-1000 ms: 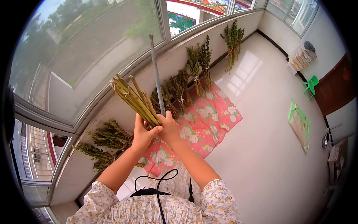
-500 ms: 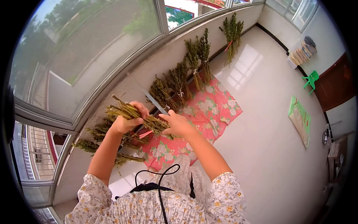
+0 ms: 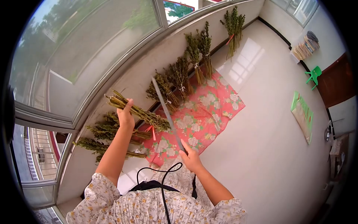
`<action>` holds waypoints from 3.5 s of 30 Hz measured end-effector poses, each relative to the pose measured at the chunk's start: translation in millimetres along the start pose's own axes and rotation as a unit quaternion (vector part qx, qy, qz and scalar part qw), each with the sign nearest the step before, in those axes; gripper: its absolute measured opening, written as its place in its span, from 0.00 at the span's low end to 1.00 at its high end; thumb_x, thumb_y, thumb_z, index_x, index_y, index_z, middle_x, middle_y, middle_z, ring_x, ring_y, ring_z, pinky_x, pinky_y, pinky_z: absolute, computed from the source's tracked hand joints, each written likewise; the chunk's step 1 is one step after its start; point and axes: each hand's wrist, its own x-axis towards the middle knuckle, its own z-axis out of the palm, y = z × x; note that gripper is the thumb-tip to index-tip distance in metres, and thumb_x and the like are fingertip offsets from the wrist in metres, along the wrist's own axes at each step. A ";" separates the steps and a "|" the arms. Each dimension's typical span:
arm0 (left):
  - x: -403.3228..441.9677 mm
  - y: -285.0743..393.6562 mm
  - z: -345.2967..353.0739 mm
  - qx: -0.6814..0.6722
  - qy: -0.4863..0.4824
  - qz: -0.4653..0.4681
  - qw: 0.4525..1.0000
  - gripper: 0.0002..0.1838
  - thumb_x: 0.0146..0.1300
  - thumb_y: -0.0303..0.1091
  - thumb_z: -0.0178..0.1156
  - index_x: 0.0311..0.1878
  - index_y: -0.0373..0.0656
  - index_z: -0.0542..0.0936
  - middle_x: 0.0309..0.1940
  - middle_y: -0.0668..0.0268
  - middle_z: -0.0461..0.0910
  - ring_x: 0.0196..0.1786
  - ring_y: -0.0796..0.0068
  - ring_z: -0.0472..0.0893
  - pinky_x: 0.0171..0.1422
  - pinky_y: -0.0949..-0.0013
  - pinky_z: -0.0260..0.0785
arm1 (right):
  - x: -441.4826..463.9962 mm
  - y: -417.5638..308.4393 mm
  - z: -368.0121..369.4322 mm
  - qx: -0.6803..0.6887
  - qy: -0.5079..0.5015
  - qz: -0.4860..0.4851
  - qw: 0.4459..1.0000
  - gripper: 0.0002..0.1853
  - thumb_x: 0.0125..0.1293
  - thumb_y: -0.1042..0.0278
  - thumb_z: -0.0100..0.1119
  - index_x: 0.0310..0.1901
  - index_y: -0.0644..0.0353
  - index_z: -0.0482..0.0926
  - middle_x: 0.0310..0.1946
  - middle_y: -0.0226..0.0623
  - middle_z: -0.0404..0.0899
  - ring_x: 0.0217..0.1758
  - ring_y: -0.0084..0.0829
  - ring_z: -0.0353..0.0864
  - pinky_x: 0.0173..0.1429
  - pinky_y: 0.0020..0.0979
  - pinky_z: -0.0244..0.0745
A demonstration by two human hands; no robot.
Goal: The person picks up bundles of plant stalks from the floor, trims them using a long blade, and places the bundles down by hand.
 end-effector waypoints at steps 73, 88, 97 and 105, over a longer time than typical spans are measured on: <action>-1.5 -5.7 6.5 -0.034 0.070 -0.032 0.996 0.14 0.50 0.30 0.69 0.34 0.45 0.71 0.32 0.71 0.71 0.38 0.73 0.71 0.46 0.64 0.62 | -5.1 -15.4 0.3 0.070 -0.041 0.025 0.996 0.25 0.60 0.72 0.54 0.60 0.62 0.67 0.19 0.28 0.67 0.22 0.16 0.63 0.28 0.25 0.64; -3.7 16.7 0.9 -0.049 0.059 -0.008 0.997 0.14 0.51 0.32 0.68 0.36 0.46 0.71 0.38 0.67 0.73 0.45 0.70 0.71 0.53 0.56 0.61 | -7.1 61.3 17.2 0.059 0.079 0.025 0.995 0.26 0.60 0.69 0.55 0.61 0.63 0.65 0.25 0.30 0.72 0.26 0.18 0.69 0.32 0.23 0.66; -3.4 26.4 11.2 -0.068 0.061 -0.014 0.996 0.17 0.51 0.34 0.68 0.39 0.46 0.70 0.37 0.67 0.71 0.43 0.69 0.69 0.54 0.55 0.58 | 3.7 52.1 19.4 0.128 0.058 0.096 0.985 0.26 0.59 0.66 0.55 0.60 0.63 0.67 0.34 0.42 0.79 0.33 0.25 0.76 0.39 0.26 0.70; 0.3 14.6 7.4 -0.061 0.078 -0.021 0.995 0.19 0.51 0.34 0.68 0.41 0.46 0.69 0.38 0.67 0.71 0.46 0.68 0.67 0.57 0.51 0.56 | -2.9 59.8 20.8 0.084 0.096 0.086 0.988 0.26 0.59 0.65 0.55 0.59 0.63 0.67 0.31 0.40 0.76 0.31 0.27 0.75 0.39 0.28 0.69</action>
